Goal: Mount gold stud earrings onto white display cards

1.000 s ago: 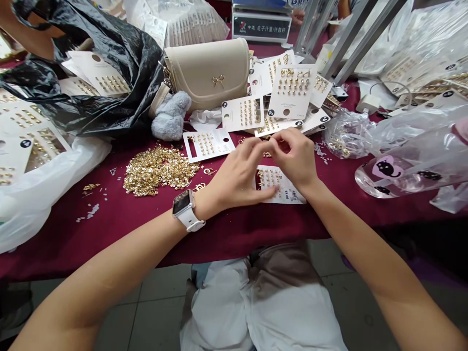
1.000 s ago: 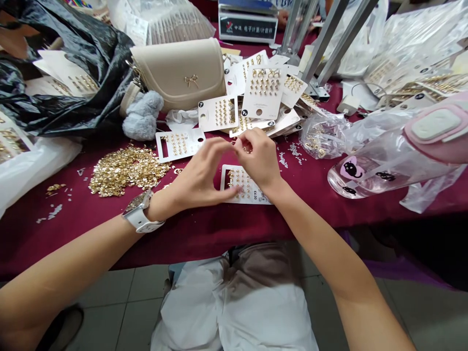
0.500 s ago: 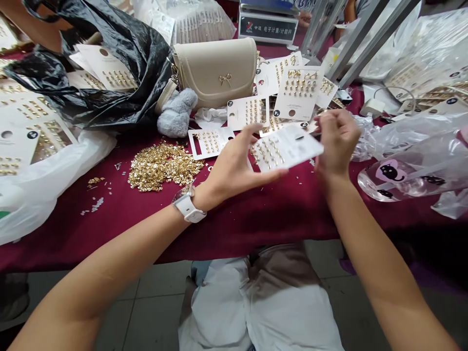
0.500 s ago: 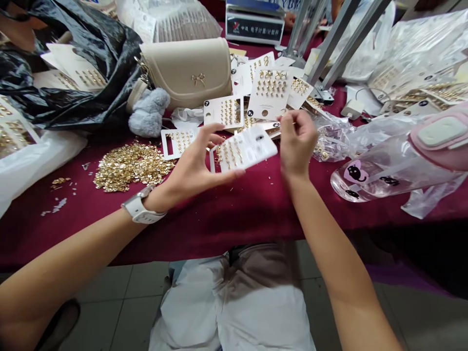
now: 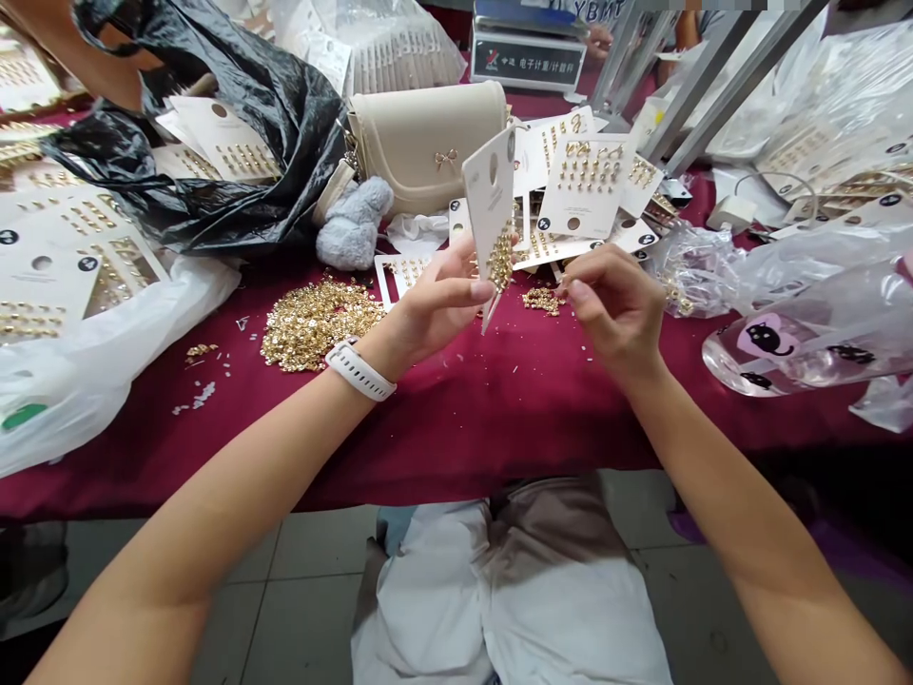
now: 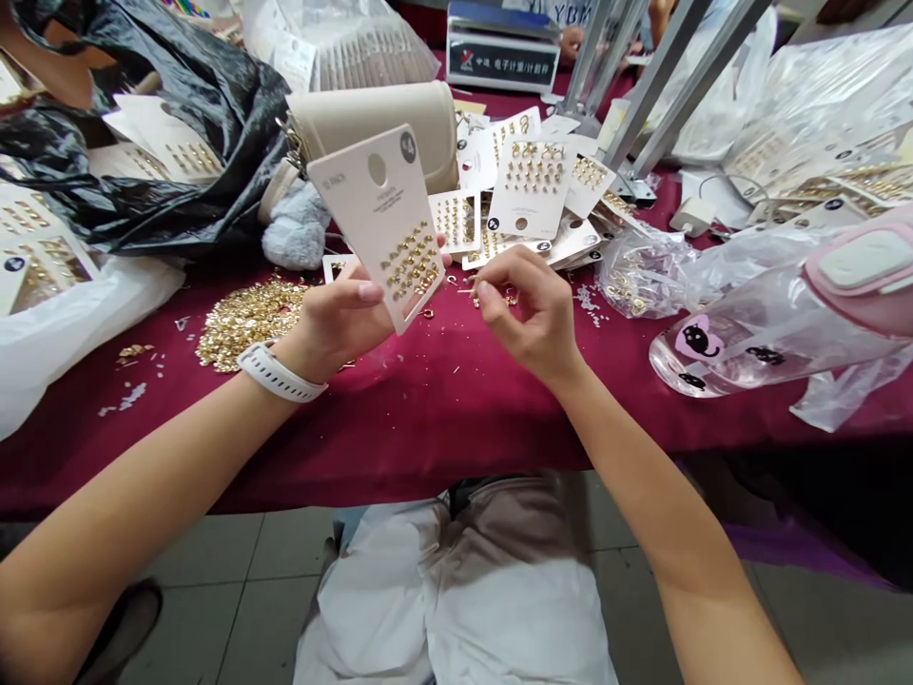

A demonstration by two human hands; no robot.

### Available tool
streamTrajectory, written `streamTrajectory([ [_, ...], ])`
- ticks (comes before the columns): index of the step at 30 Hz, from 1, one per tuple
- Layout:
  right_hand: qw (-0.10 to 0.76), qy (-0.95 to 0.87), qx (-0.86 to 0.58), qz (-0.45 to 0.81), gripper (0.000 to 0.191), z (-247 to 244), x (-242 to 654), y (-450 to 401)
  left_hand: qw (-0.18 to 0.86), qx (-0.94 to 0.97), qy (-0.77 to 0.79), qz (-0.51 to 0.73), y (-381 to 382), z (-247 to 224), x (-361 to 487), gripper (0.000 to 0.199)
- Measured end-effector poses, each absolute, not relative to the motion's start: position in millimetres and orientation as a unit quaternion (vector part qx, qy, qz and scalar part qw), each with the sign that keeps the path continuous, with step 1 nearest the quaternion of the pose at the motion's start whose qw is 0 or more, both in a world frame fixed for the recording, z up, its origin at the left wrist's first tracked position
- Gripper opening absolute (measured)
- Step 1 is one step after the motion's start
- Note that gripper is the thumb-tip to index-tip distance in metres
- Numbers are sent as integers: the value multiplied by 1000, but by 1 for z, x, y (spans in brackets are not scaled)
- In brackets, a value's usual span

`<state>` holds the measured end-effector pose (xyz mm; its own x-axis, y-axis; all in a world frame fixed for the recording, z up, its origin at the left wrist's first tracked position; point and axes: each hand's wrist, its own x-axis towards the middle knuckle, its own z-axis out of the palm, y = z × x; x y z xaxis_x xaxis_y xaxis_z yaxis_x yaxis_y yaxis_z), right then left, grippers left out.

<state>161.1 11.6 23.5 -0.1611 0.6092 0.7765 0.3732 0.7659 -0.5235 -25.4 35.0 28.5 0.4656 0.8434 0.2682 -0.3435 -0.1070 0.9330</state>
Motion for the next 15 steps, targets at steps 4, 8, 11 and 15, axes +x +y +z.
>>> streamTrajectory([
  [4, 523, -797, -293, 67, 11, 22, 155, 7, 649, 589, 198, 439, 35, 26, -25, 44],
  [8, 509, -807, -294, 58, 10, 20, 153, 6, 638, 604, 225, 421, 32, 26, -25, 51],
  [11, 513, -804, -298, 51, 10, 20, 153, 6, 643, 587, 238, 430, 29, 28, -25, 57],
  [15, 506, -810, -293, 53, 10, 20, 153, 5, 637, 586, 254, 431, 28, 29, -25, 58],
])
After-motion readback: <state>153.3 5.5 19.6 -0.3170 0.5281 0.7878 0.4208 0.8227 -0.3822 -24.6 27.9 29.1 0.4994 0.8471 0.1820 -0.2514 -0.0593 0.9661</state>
